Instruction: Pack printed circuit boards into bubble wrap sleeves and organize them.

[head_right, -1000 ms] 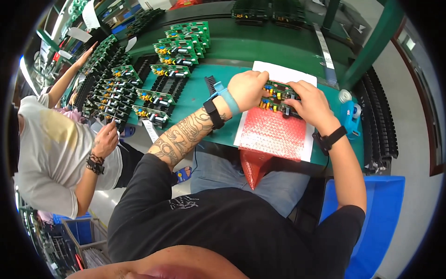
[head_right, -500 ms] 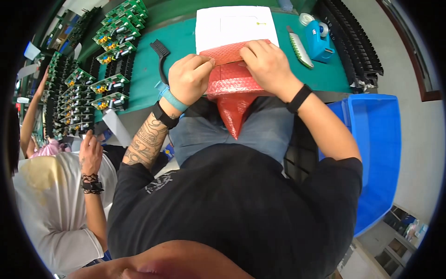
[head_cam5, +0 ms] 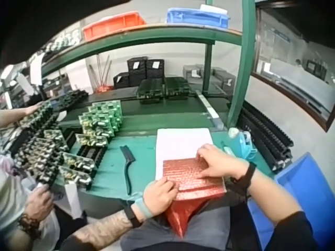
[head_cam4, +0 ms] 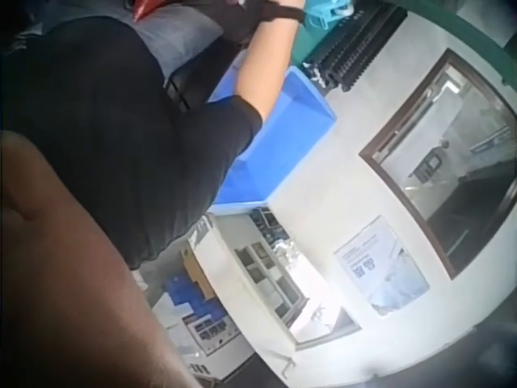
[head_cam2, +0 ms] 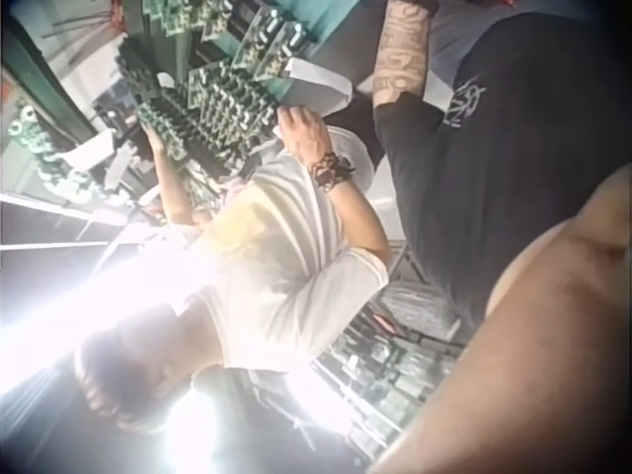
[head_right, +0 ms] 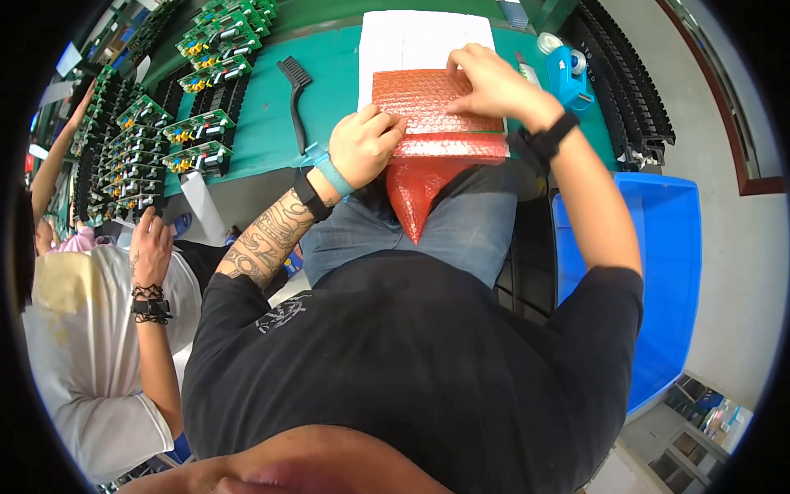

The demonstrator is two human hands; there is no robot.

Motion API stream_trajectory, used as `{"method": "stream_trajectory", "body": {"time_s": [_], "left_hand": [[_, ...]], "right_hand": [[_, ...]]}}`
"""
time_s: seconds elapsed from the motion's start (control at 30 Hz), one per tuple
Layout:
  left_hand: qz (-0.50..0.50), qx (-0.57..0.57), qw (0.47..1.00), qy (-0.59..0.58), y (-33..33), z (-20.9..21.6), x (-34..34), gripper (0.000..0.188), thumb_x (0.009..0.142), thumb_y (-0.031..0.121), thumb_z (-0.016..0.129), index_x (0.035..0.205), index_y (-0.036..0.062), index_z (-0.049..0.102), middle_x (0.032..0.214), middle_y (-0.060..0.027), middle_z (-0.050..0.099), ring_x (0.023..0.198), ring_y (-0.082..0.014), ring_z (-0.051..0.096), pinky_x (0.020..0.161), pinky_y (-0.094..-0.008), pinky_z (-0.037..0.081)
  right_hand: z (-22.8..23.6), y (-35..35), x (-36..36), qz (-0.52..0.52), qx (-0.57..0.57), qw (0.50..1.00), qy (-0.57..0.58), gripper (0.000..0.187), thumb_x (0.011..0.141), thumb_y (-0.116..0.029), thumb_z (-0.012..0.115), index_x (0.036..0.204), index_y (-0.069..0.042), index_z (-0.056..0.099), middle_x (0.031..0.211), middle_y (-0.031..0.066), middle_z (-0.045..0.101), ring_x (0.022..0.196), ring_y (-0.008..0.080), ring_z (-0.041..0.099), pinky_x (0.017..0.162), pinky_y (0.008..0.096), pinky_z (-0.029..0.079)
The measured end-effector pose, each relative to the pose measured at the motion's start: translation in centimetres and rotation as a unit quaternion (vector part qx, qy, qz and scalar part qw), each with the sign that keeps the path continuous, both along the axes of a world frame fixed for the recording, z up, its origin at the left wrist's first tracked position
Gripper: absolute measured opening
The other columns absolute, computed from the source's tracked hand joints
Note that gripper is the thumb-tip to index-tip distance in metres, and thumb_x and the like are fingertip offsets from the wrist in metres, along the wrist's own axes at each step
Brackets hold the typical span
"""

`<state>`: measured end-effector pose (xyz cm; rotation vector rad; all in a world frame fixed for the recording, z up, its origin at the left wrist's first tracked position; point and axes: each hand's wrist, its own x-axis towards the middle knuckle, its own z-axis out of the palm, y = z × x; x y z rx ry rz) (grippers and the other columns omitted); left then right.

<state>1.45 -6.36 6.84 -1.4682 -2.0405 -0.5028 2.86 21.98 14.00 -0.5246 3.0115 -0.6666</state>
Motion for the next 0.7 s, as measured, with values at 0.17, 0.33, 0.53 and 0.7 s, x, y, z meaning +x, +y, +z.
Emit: {"method": "stream_trajectory", "body": {"time_s": [0.17,0.33,0.53,0.7], "left_hand": [[0.043,-0.109,0.982,-0.148,0.9,3.0,-1.7,0.027,0.079,0.017,0.081,0.103,0.0049,0.074,0.095,-0.0065,0.070,0.092,-0.0297,0.066,0.076,-0.0432,0.056],[0.126,-0.081,0.983,-0.105,3.0,4.2,-6.4,0.053,0.072,0.021,0.090,0.118,0.0039,0.070,0.104,-0.0143,0.069,0.102,-0.0367,0.066,0.088,-0.0463,0.056],[0.111,-0.231,0.929,-0.266,4.3,5.8,-8.0,0.075,0.064,0.029,0.095,0.127,0.0050,0.065,0.111,-0.0160,0.066,0.111,-0.0378,0.065,0.095,-0.0450,0.054],[0.131,-0.217,0.946,-0.203,4.6,7.6,-6.8,0.078,0.064,0.028,0.095,0.130,0.0059,0.061,0.110,-0.0144,0.066,0.113,-0.0383,0.064,0.097,-0.0450,0.053]], "right_hand": [[-1.7,2.1,-5.6,-0.023,0.065,0.991,-0.112,0.066,0.067,-0.024,0.097,0.119,-0.002,0.064,0.113,0.0165,0.071,0.107,0.0322,0.068,0.088,0.0408,0.055],[-0.6,0.7,-6.5,-0.038,0.066,0.968,-0.241,0.073,0.065,-0.024,0.099,0.123,0.000,0.062,0.106,0.0176,0.073,0.099,0.0299,0.071,0.087,0.0405,0.056],[-0.5,0.6,-5.1,0.007,0.085,0.987,-0.137,0.072,0.060,-0.022,0.098,0.117,0.000,0.059,0.105,0.0197,0.072,0.098,0.0360,0.070,0.084,0.0431,0.056],[1.4,-0.1,-3.0,-0.022,0.088,0.996,0.002,0.069,0.058,-0.017,0.097,0.110,-0.001,0.055,0.107,0.0220,0.070,0.102,0.0424,0.067,0.086,0.0450,0.054]]}}
